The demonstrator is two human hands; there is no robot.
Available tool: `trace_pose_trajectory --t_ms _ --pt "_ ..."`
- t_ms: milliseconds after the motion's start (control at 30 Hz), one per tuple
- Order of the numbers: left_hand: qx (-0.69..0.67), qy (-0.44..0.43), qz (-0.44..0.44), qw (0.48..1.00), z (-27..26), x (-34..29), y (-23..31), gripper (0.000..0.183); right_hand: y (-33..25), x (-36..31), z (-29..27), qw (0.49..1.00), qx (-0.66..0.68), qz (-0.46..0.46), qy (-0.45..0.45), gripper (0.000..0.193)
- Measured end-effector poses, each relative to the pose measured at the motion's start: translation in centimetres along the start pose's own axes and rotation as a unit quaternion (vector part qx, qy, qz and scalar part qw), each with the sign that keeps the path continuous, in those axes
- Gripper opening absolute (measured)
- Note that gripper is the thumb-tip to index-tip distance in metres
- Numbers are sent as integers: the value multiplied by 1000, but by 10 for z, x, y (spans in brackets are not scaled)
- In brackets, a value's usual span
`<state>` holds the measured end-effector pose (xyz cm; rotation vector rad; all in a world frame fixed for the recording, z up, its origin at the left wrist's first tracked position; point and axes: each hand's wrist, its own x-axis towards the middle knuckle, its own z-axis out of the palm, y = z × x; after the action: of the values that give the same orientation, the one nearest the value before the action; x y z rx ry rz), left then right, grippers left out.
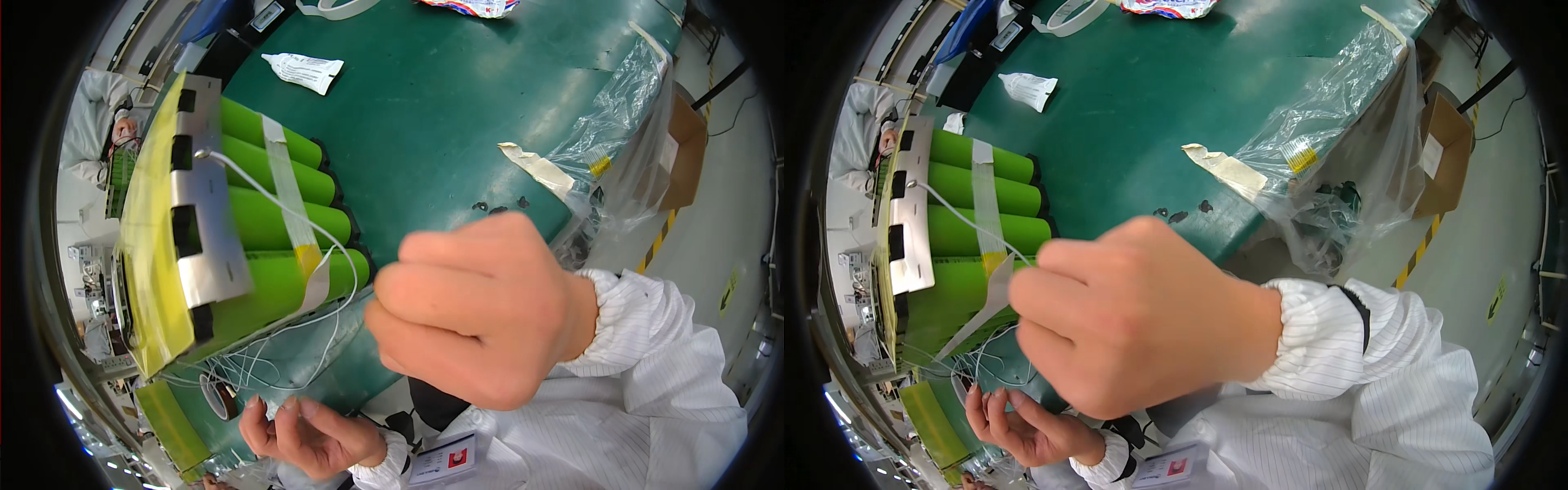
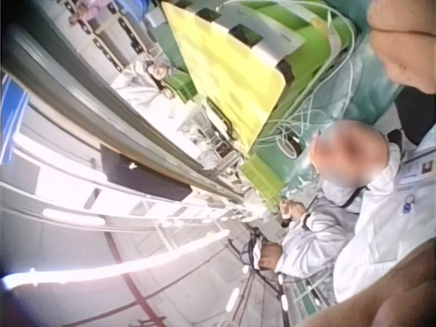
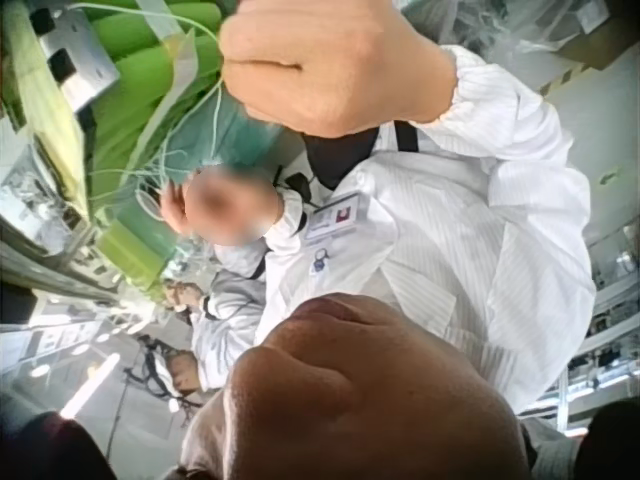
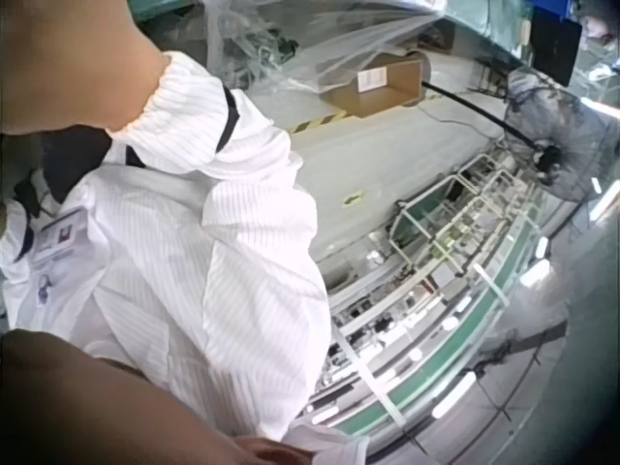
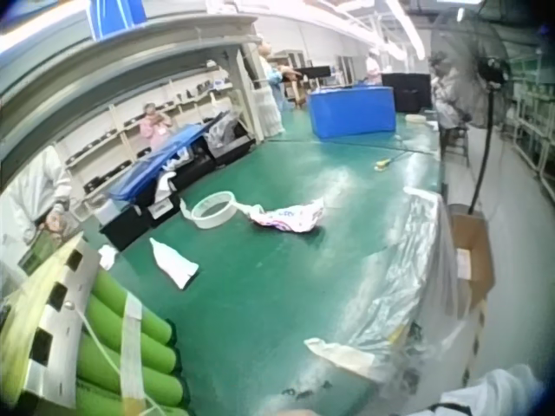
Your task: The person assembles a battery pack by arranging green cylindrical cells, routing white sensor wires, and securing them with tape. They handle red and black power leads and a small circuit board, organizing the wiring and taping connections on a green workbench.
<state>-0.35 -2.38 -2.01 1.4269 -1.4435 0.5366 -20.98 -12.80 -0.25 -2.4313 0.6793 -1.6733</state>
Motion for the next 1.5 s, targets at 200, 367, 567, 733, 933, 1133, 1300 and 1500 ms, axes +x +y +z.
trace_pose_trajectory --t_ms 200,367,567,733,933,1133,1300,1500 --pt "16 -19 23 999 -3 3 -1 14 -11 8 -4 997 -11 41 58 29" --pt "-3 -14 42 999 -2 5 -1 19 -2 25 -5 994 -34 108 3 28" --pt "-84 22 -63 994 -25 -8 -7 23 -5 23 -2 997 -39 72 -10 15" --pt "-56 10 -102 993 -58 -28 -17 19 -38 25 -7 995 7 62 -76 12" --pt "-21 -7 -137 990 -87 -38 -25 14 -98 24 7 985 85 28 -149 14" --pt "-118 -67 -130 982 -96 -22 -16 19 -136 27 19 968 162 -32 -187 15" --pt "-346 -48 -316 882 -81 -21 -11 28 -163 30 29 944 230 -77 -222 15" --pt "-194 108 -262 939 -78 -4 -33 35 -183 37 42 930 258 -107 -240 15"
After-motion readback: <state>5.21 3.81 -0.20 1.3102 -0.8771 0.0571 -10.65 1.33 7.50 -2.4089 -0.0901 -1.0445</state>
